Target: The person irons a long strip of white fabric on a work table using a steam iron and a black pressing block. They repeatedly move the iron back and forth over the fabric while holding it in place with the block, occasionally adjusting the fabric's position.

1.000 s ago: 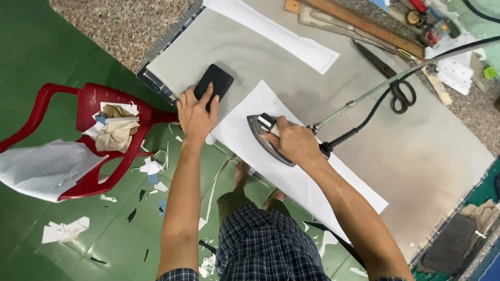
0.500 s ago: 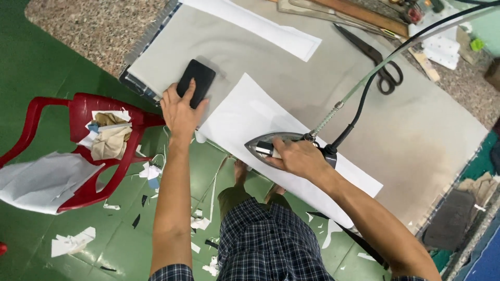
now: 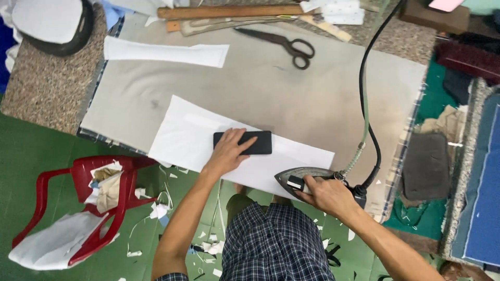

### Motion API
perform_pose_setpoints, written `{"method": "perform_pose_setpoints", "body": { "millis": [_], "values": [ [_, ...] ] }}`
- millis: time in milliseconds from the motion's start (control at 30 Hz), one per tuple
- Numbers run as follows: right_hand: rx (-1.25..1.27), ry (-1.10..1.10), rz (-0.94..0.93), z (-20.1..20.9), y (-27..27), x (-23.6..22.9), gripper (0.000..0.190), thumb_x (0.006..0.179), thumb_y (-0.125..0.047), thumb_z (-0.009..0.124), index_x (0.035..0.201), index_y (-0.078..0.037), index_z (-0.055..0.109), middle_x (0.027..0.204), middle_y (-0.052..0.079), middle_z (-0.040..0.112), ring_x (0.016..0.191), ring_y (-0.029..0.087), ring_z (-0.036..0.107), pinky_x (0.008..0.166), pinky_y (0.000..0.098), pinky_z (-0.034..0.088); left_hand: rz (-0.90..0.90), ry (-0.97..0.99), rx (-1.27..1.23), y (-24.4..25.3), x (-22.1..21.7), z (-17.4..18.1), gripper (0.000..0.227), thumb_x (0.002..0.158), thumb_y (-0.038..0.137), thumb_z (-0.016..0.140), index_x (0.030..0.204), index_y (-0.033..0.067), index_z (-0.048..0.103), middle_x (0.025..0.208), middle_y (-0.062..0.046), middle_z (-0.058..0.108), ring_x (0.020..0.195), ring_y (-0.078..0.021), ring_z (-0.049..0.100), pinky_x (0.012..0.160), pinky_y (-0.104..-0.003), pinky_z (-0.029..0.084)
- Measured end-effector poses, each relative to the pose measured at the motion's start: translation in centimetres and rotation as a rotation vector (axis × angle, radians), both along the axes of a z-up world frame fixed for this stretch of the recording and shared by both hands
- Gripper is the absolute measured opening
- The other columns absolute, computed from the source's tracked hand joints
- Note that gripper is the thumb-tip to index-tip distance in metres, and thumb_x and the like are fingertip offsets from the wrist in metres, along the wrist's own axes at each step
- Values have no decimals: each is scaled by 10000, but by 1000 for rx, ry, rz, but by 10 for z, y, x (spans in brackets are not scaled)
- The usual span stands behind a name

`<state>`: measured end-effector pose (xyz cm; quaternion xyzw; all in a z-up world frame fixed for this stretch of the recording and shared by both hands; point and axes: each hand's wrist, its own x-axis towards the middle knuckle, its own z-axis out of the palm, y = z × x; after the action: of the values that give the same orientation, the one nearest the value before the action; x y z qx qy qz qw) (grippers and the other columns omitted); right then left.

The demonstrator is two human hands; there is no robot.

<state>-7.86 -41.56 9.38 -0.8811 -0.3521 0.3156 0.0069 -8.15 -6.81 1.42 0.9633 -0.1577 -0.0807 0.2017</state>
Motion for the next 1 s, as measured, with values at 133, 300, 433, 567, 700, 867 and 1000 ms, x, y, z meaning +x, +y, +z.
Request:
{"method": "perform_pose_setpoints", "body": {
  "millis": [133,300,433,567,700,867,1000],
  "values": [
    [-47,0,-161,1,-72,-7,502,990,-615,449,1203,-163,497,905,159,743,827,352,772,726,480,605,-176,47,33,-88,16,12,636,890,291,734,1485,291,512,1510,-167,473,1461,-315,356,1247,-532,156],
    [-127,110,-563,40,-150,-10,508,965,-635,439,1233,-206,490,1030,160,770,968,354,771,848,485,601,-341,121,17,-182,29,-10,666,897,378,714,1510,284,471,1619,-99,359,1524,-308,239,1254,-565,83],
    [-99,83,-790,31,-210,-20,531,955,-620,490,1244,-176,528,1064,190,771,991,370,772,844,495,598,-377,116,14,-227,73,-18,656,907,380,704,1513,297,470,1607,-102,380,1518,-307,262,1258,-553,81],
    [-58,55,-921,39,-228,-12,583,946,-626,516,1331,-187,522,1154,172,762,1055,360,757,869,500,592,-172,-51,106,-242,148,-42,679,925,428,677,1549,321,428,1642,-100,327,1530,-330,234,1257,-570,85],
    [40,41,-983,62,-213,6,612,957,-561,562,1356,-97,529,1176,231,742,1081,406,737,887,527,585,17,-197,130,-257,172,-5,609,1017,256,588,1586,237,373,1690,-135,198,1550,-349,156,1259,-556,64],
    [119,58,-952,48,-192,45,665,957,-564,569,1391,-63,512,1234,268,706,1119,440,707,902,555,563,85,-253,62,-221,117,9,552,1019,349,567,1543,236,433,1679,-121,221,1551,-311,162,1254,-553,83],
    [158,39,-913,16,-164,87,700,964,-575,555,1447,-77,460,1254,299,679,1152,469,674,907,598,539,288,-237,104,-148,68,3,586,998,395,604,1527,183,468,1651,-157,294,1530,-337,223,1237,-566,123]
  ]
}}
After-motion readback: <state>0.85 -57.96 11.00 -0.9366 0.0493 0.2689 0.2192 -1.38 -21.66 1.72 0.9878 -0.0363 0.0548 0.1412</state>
